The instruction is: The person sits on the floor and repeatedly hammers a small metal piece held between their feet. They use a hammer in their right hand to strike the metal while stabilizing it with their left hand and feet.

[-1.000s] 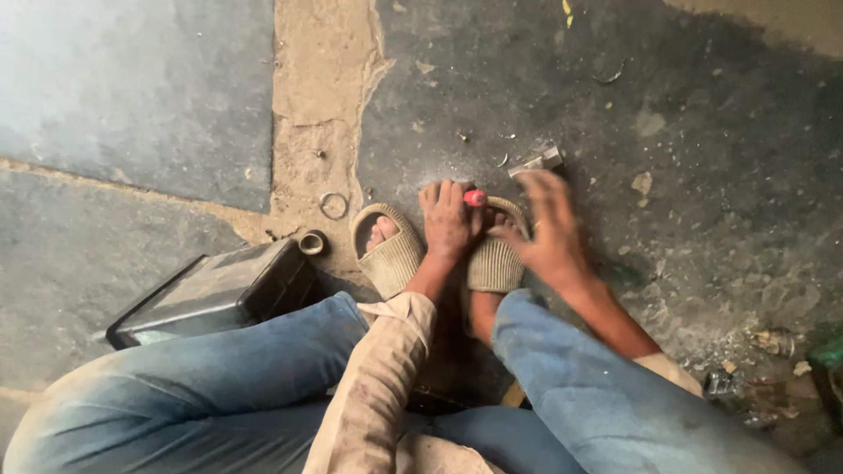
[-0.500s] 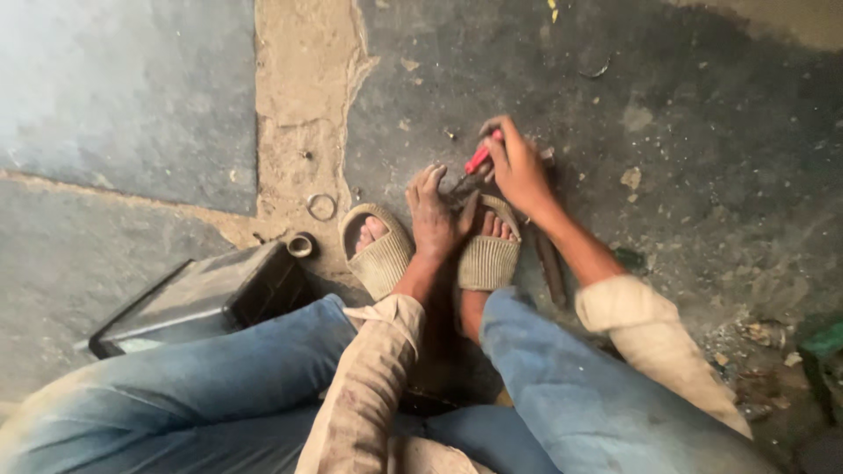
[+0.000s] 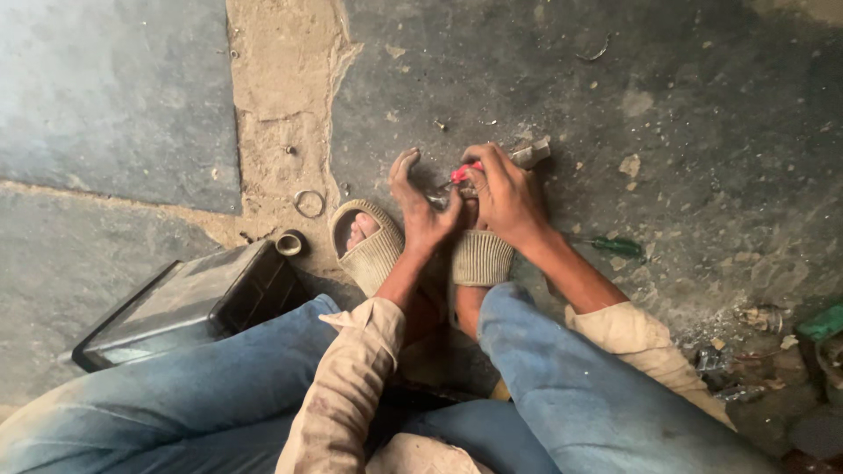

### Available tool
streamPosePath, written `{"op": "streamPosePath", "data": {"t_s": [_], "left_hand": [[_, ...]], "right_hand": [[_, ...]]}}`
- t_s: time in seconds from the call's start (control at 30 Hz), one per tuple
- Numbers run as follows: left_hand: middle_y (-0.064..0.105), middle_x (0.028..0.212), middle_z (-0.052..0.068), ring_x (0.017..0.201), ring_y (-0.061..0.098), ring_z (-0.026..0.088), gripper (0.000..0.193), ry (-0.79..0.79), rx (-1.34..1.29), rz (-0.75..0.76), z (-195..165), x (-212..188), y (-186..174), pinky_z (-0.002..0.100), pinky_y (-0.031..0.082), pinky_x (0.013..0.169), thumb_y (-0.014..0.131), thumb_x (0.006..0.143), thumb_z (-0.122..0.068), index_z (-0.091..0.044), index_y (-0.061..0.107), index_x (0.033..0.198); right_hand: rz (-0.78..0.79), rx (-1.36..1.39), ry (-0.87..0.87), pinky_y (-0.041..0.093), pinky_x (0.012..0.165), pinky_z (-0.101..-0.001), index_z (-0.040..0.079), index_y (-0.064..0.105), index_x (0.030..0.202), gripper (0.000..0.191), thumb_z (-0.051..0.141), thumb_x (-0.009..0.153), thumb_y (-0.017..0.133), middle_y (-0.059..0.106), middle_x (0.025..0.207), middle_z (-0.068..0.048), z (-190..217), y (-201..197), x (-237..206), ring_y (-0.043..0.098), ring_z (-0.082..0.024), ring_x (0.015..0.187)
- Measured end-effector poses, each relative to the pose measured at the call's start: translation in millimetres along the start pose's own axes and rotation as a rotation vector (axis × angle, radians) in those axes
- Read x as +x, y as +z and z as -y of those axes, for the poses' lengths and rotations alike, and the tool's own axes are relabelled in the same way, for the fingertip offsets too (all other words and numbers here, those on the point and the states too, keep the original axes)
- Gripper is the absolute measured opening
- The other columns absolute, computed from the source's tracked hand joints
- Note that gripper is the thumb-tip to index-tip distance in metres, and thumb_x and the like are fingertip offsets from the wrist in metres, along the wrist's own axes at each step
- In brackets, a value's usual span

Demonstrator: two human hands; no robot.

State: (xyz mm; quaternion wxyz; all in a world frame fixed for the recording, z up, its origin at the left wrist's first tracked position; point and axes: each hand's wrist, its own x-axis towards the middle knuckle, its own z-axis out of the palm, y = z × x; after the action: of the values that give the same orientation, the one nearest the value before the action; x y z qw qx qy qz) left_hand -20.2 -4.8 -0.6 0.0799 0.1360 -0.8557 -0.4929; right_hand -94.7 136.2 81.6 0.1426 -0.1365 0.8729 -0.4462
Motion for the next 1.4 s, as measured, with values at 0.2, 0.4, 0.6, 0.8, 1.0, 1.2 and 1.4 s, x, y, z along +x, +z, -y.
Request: {"op": "streamPosePath", "data": {"t_s": [0.2, 0.4, 0.6, 0.8, 1.0, 1.2, 1.4], "left_hand": [[0.048, 0.145, 0.019, 0.141, 0.042, 0.037, 0.082, 0.011, 0.103, 0.047, 1, -4, -2, 0.05, 0.028, 0.121, 0.082, 0.077, -0.021, -0.003, 0.04, 0.146], [0.052, 0.139, 0.016, 0.135, 0.046, 0.035, 0.082, 0.059, 0.159, 0.102, 2, -5, -4, 0.05, 0.029, 0.116, 0.084, 0.077, -0.023, -0.006, 0.042, 0.146], [0.058, 0.134, 0.019, 0.128, 0.053, 0.036, 0.057, 0.126, 0.154, 0.154, 7, -6, -2, 0.049, 0.032, 0.112, 0.073, 0.089, -0.016, -0.003, 0.05, 0.14], [0.064, 0.118, 0.016, 0.118, 0.057, 0.035, 0.035, 0.161, 0.188, 0.195, 8, -4, -1, 0.05, 0.036, 0.107, 0.066, 0.09, -0.009, -0.003, 0.059, 0.124], [0.064, 0.108, 0.015, 0.106, 0.058, 0.035, 0.03, 0.143, 0.134, 0.15, 0, 0, -1, 0.05, 0.04, 0.102, 0.066, 0.087, -0.011, -0.005, 0.063, 0.117], [0.062, 0.102, 0.014, 0.103, 0.058, 0.035, 0.023, 0.16, 0.188, 0.098, -3, 3, 3, 0.052, 0.04, 0.103, 0.068, 0.087, -0.015, -0.007, 0.064, 0.108], [0.063, 0.101, 0.013, 0.103, 0.058, 0.034, 0.023, 0.15, 0.199, 0.048, -11, 5, 6, 0.052, 0.04, 0.104, 0.068, 0.085, -0.016, -0.008, 0.065, 0.106]], "right_hand": [[0.082, -0.119, -0.076, 0.055, 0.071, -0.0466, 0.007, 0.059, 0.118, 0.018, 0.013, 0.102, 0.064, 0.068, 0.107, -0.014, 14, -1, 9, 0.07, -0.039, 0.093], [0.111, -0.105, -0.129, 0.054, 0.076, -0.0479, 0.005, 0.058, 0.121, 0.022, 0.011, 0.1, 0.063, 0.066, 0.109, -0.016, 19, -2, 11, 0.067, -0.041, 0.1], [0.137, -0.018, -0.137, 0.052, 0.087, -0.0477, 0.003, 0.057, 0.125, 0.026, 0.008, 0.1, 0.062, 0.065, 0.115, -0.018, 17, -1, 14, 0.064, -0.042, 0.108], [0.124, -0.041, -0.172, 0.049, 0.097, -0.0457, 0.002, 0.06, 0.128, 0.032, 0.012, 0.098, 0.065, 0.065, 0.12, -0.016, 14, -1, 10, 0.06, -0.038, 0.114], [-0.327, -0.281, 0.135, 0.043, 0.107, -0.0518, -0.001, 0.056, 0.131, 0.037, 0.02, 0.102, 0.066, 0.056, 0.13, -0.023, -16, -10, -41, 0.053, -0.042, 0.123], [-0.183, -0.447, 0.397, 0.047, 0.09, -0.055, -0.006, 0.053, 0.12, 0.048, 0.031, 0.094, 0.071, 0.057, 0.117, -0.029, -58, 5, -89, 0.055, -0.051, 0.109], [-0.147, 0.008, 0.61, 0.051, 0.068, -0.044, -0.003, 0.058, 0.113, 0.039, 0.035, 0.111, 0.048, 0.063, 0.092, -0.02, -55, -22, -80, 0.064, -0.035, 0.079]]}}
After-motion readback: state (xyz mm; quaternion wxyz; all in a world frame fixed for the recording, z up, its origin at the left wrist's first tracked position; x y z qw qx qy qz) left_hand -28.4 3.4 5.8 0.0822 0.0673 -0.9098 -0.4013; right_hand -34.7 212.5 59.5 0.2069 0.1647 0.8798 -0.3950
